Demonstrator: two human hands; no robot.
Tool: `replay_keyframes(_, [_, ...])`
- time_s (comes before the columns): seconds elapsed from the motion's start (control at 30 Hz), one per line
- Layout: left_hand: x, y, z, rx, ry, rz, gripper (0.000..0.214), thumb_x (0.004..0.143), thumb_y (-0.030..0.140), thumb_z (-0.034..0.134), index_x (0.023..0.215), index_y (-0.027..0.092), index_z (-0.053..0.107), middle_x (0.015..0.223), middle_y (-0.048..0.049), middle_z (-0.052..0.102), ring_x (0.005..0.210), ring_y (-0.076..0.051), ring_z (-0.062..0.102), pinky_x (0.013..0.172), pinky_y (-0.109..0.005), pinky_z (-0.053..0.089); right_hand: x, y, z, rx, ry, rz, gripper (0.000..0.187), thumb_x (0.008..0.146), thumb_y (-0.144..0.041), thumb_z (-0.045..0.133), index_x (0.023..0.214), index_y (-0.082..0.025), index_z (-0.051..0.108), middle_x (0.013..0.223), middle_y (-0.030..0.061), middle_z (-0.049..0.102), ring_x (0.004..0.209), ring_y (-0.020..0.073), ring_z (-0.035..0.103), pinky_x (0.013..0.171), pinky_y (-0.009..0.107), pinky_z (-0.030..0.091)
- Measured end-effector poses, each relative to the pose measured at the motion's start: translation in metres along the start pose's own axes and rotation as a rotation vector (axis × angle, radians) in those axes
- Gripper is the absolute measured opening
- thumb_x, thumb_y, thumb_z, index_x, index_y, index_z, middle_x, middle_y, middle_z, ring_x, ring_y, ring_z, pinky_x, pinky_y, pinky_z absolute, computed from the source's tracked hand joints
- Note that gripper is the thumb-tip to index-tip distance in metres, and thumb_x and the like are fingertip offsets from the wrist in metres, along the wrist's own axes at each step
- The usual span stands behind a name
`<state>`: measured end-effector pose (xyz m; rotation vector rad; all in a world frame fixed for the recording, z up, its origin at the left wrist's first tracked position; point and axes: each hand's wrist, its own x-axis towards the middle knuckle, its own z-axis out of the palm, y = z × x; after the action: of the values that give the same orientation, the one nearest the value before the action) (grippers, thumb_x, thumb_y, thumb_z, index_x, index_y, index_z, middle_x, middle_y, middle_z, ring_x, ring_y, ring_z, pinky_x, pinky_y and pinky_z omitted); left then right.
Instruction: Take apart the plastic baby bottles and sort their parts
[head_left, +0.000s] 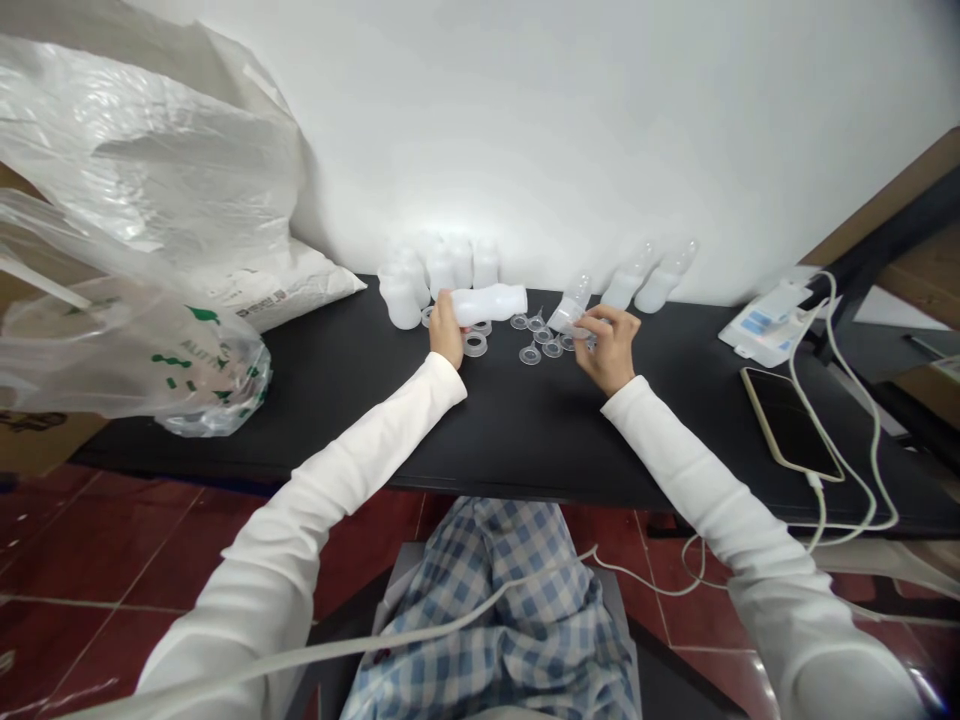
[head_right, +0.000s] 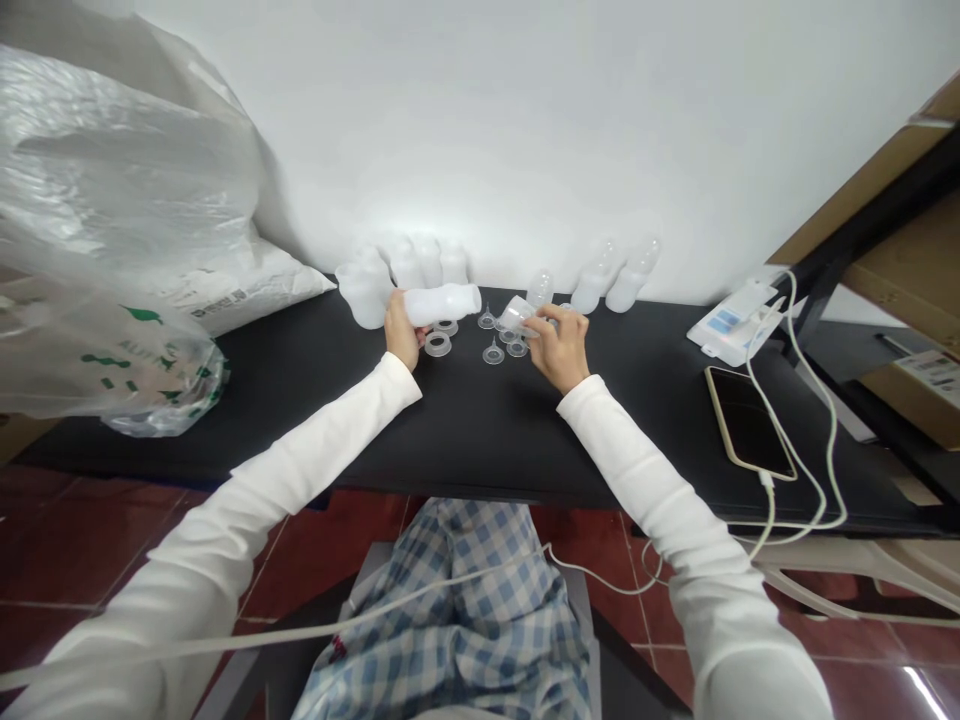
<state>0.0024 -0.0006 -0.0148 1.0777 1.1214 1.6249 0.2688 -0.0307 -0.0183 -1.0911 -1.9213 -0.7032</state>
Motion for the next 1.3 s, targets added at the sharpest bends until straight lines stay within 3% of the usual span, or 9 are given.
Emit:
replay_keyframes(0.1, [-0.001,0.001,0.005,-0.064,-0.014,-0.065,0.071,0.085,0.088,0.032,0.095,0.021,0.055,0.062,0.0007,0.054,0.047,-0.011,0.048,0.040,-0.025,0.029,0.002,-0.003,0.001,-0.015,0.051,0.024,0.018,0.093,-0.027,0.057,0.110,-0.025,0.053,0.108,0.0082,0.059,0.101,0.0242,0.055,0.087,0.043,0.038])
replay_keyframes(0.23, [-0.003,0.000,0.011,-0.135,-0.101,-0.033,0.058,0.079,0.070,0.067,0.106,0.026,0.042,0.091,-0.0013,0.067,0.070,-0.012,0.064,0.059,-0.024,0.048,0.002,-0.006,0.002,0.000,0.046,0.053,0.026,0.091,-0.030,0.060,0.115,-0.024,0.052,0.110,0.0103,0.058,0.105,0.0265,0.056,0.088,0.044,0.040])
replay_keyframes(0.33, [-0.001,-0.002,0.011,-0.129,-0.168,0.047,0.063,0.073,0.048,0.083,0.105,0.028,0.033,0.118,-0.0034,0.065,0.098,-0.013,0.067,0.083,-0.026,0.053,0.000,-0.005,0.003,-0.002,0.056,0.083,0.027,0.091,-0.030,0.059,0.115,-0.023,0.051,0.111,0.0106,0.057,0.106,0.0273,0.056,0.089,0.045,0.040])
replay_keyframes(0.43, [0.004,-0.005,0.015,-0.039,-0.227,0.114,0.062,0.075,0.036,0.082,0.109,0.028,0.031,0.133,-0.0081,0.057,0.113,-0.017,0.065,0.096,-0.033,0.051,-0.001,-0.003,0.006,-0.008,0.067,0.093,0.028,0.091,-0.031,0.059,0.117,-0.023,0.051,0.112,0.0108,0.056,0.106,0.0276,0.056,0.089,0.046,0.039])
replay_keyframes(0.53, [0.012,-0.005,0.027,0.160,-0.244,0.132,0.060,0.076,0.029,0.080,0.116,0.025,0.035,0.137,-0.0126,0.053,0.116,-0.020,0.064,0.100,-0.037,0.049,-0.001,-0.003,0.007,-0.007,0.063,0.069,0.029,0.091,-0.029,0.059,0.118,-0.023,0.051,0.112,0.0107,0.056,0.106,0.0274,0.056,0.089,0.044,0.039])
replay_keyframes(0.7, [0.028,-0.002,0.062,0.525,-0.233,0.183,0.052,0.079,0.027,0.078,0.119,0.020,0.045,0.124,-0.0122,0.059,0.120,-0.026,0.059,0.106,-0.041,0.043,0.001,-0.005,0.005,-0.072,0.128,-0.006,0.032,0.091,-0.027,0.059,0.121,-0.024,0.047,0.110,0.0098,0.056,0.102,0.0256,0.057,0.085,0.040,0.040])
replay_keyframes(0.9, [0.040,-0.002,0.097,0.957,-0.179,0.095,0.051,0.085,0.033,0.074,0.126,0.012,0.052,0.137,-0.0217,0.050,0.135,-0.035,0.047,0.115,-0.043,0.032,0.001,-0.003,0.005,-0.043,0.084,0.022,0.033,0.090,-0.026,0.059,0.121,-0.024,0.048,0.111,0.0098,0.056,0.104,0.0262,0.056,0.087,0.042,0.039])
replay_keyframes(1.1, [0.056,-0.008,0.109,1.088,-0.229,0.010,0.045,0.086,0.018,0.063,0.128,0.003,0.054,0.133,-0.0273,0.057,0.132,-0.036,0.053,0.111,-0.044,0.039,0.000,-0.004,0.008,-0.024,0.071,0.044,0.031,0.090,-0.026,0.058,0.119,-0.024,0.049,0.111,0.0100,0.057,0.104,0.0265,0.056,0.088,0.043,0.039])
replay_keyframes(1.3, [0.063,-0.006,0.110,1.095,-0.234,0.034,0.041,0.084,0.005,0.051,0.124,-0.001,0.058,0.129,-0.0324,0.060,0.129,-0.038,0.056,0.106,-0.047,0.043,0.002,-0.005,0.006,-0.014,0.023,0.089,0.028,0.089,-0.027,0.058,0.117,-0.024,0.051,0.110,0.0110,0.057,0.104,0.0276,0.057,0.088,0.045,0.040])
